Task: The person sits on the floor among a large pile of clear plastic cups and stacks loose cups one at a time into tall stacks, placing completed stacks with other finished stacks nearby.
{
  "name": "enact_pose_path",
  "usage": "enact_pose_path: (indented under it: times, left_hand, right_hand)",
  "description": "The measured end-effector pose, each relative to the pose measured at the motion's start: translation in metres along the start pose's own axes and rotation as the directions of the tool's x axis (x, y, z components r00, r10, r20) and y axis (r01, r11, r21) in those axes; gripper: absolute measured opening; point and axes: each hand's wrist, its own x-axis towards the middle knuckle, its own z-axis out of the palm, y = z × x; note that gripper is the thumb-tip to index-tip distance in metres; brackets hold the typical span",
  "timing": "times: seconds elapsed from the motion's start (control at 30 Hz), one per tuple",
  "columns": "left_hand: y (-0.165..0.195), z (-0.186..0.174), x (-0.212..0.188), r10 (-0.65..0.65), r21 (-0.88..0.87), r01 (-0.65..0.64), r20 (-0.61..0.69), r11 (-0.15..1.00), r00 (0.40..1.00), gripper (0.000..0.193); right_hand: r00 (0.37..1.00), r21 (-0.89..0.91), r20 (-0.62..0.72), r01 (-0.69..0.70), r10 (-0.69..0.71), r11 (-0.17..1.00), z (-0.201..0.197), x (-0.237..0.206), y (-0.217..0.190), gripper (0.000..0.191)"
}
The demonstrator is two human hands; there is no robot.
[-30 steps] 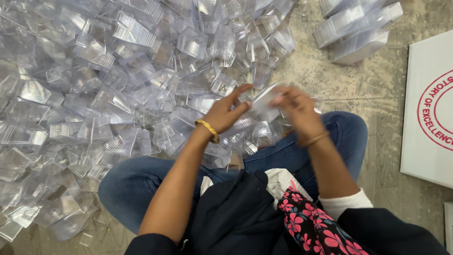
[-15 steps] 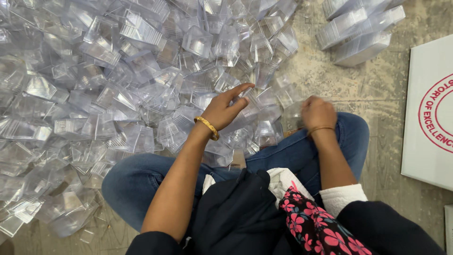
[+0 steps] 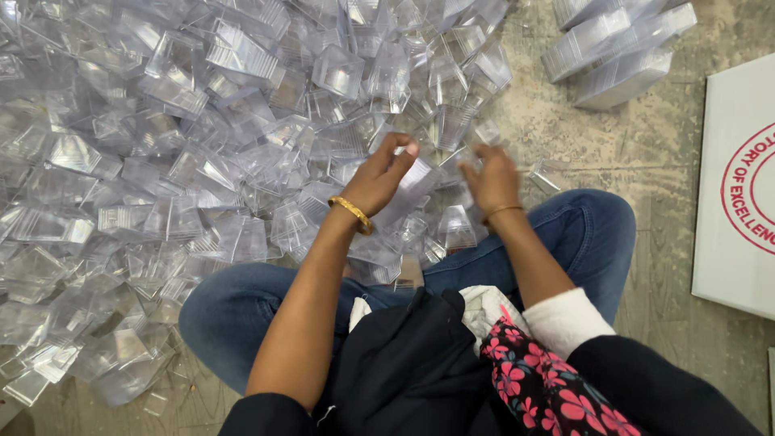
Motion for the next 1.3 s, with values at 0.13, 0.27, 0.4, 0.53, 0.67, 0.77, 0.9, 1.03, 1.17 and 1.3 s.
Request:
enact_pose_path:
  times: [0.13, 0.27, 0.4, 0.53, 0.67, 0.77, 0.9, 1.03, 1.17, 1.3]
  left_hand:
    - [0.006, -0.005, -0.004, -0.097, 0.072, 0.098, -0.029, 0.993, 0.995, 0.055]
    - [0.006, 0.003, -0.006, -0.109, 0.124, 0.104, 0.03, 0.987, 0.994, 0.061]
    - [0.005, 0.011, -0.008, 0.042, 0.109, -0.064, 0.193, 0.992, 0.98, 0.061]
    - [0.008, 0.005, -0.01, -0.02, 0.055, 0.017, 0.057, 0.998, 0.998, 0.059]
    - [0.013, -0.003, -0.006, -0.101, 0.008, 0.101, -0.011, 0.995, 0.995, 0.057]
    - [0.014, -0.002, -0.007, -0.142, 0.001, 0.142, -0.018, 0.99, 0.99, 0.056]
    - [0.011, -0.001, -0.009, -0.02, 0.005, 0.02, -0.011, 1.0, 1.0, 0.056]
    - [0.009, 0.002, -0.008, -0.118, 0.05, 0.117, 0.013, 0.992, 0.993, 0.057]
    - [0.008, 0.007, -0.008, -0.064, 0.061, 0.059, 0.087, 0.996, 0.994, 0.061]
    - [0.002, 0.009, -0.007, -0.097, 0.075, 0.09, 0.087, 0.993, 0.992, 0.06]
  right_hand:
    - [0.991, 0.058, 0.1, -0.096, 0.09, 0.994, 0.001, 0.01, 0.004, 0.026]
    - [0.943, 0.546, 0.251, -0.323, 0.217, 0.773, -0.028, -0.005, -0.019, 0.027]
    - [0.861, 0.659, 0.508, -0.412, 0.031, 0.629, -0.055, -0.022, -0.023, 0.03]
    - [0.965, -0.097, 0.033, -0.255, 0.259, 0.962, -0.09, 0.002, 0.059, 0.027]
    - [0.849, -0.557, 0.137, -0.36, 0.511, 0.748, -0.095, 0.032, 0.156, 0.03]
    - [0.792, -0.388, 0.265, -0.435, 0.55, 0.813, -0.072, 0.036, 0.172, 0.026]
    - [0.811, -0.211, 0.247, -0.489, 0.53, 0.846, -0.066, 0.03, 0.137, 0.024]
    - [0.948, -0.181, -0.179, -0.294, 0.262, 0.939, -0.081, 0.019, 0.082, 0.018]
    - [0.977, 0.678, 0.214, -0.164, 0.021, 0.717, -0.054, 0.014, 0.019, 0.029]
    - [0.859, 0.723, 0.504, -0.364, -0.089, 0.588, -0.02, 0.015, -0.024, 0.034]
